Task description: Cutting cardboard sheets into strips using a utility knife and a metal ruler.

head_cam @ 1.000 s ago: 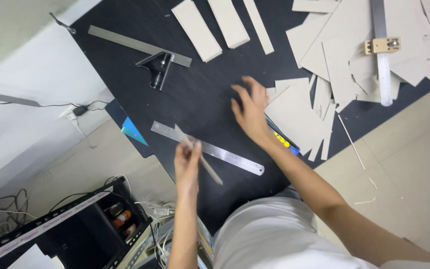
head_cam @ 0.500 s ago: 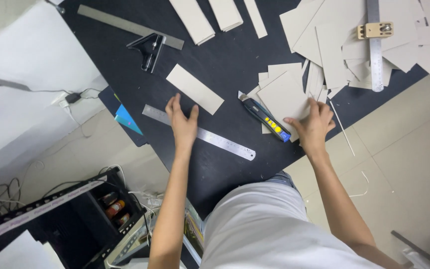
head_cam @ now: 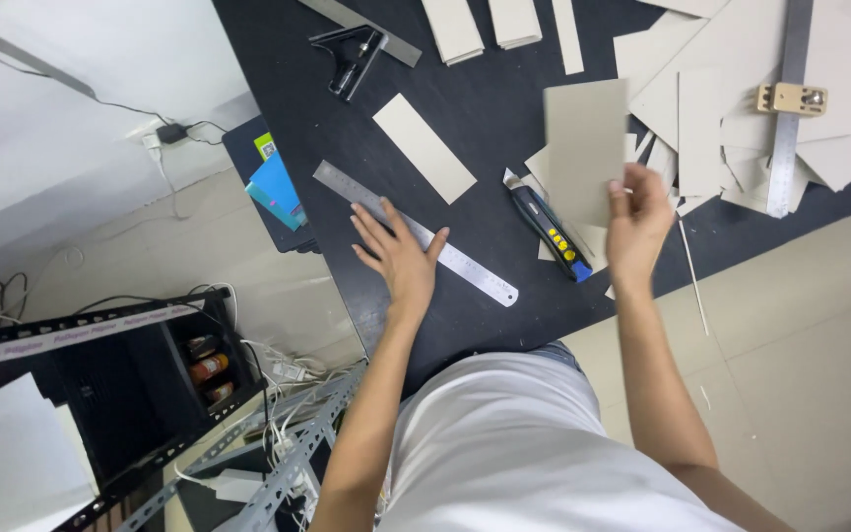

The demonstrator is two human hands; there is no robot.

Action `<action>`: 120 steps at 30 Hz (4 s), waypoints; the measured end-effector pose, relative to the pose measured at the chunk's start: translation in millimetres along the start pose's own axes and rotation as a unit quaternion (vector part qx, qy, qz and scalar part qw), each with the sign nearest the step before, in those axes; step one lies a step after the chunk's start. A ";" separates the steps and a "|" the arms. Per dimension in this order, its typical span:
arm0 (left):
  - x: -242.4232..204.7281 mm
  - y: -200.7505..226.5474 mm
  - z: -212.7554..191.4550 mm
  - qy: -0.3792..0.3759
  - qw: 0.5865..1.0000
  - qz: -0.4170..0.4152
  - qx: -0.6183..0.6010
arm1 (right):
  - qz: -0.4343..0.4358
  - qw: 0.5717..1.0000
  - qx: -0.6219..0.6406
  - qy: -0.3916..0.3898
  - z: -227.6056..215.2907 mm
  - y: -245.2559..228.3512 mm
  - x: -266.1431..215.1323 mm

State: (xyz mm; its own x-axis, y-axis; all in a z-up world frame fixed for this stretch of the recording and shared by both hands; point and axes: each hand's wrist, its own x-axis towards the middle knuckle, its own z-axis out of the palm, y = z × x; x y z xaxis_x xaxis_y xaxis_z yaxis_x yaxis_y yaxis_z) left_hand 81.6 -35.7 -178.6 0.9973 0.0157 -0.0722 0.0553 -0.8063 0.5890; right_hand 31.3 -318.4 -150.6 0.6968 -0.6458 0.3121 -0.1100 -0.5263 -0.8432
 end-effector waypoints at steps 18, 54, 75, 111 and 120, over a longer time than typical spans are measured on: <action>-57.7 -116.9 -40.0 0.169 0.936 -0.166 -0.261 | -0.026 0.957 0.002 -0.289 108.6 -56.4 -81.3; -28.4 90.8 -125.3 -0.018 0.770 -0.003 -0.637 | -0.155 0.941 0.030 -0.300 3.3 -194.7 -68.4; -76.3 74.3 -160.7 -0.074 0.748 0.044 -0.659 | 0.037 0.840 0.280 -0.463 -31.4 -192.9 -69.1; -82.7 85.8 -166.6 -0.009 0.778 0.027 -0.627 | -0.081 0.899 0.223 -0.368 -39.1 -228.2 -80.9; -83.0 82.1 -163.8 -0.013 0.776 0.027 -0.630 | -0.081 0.902 0.217 -0.365 -39.7 -230.3 -80.8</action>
State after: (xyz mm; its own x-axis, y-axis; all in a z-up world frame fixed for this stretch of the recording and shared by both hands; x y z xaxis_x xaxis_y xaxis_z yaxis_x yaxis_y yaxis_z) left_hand 11.4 -6.4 7.6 0.9994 -0.0236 -0.0266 0.0340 0.4136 0.9098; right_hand -27.8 -167.0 35.7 0.9770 0.0401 0.2092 0.2129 -0.2128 -0.9536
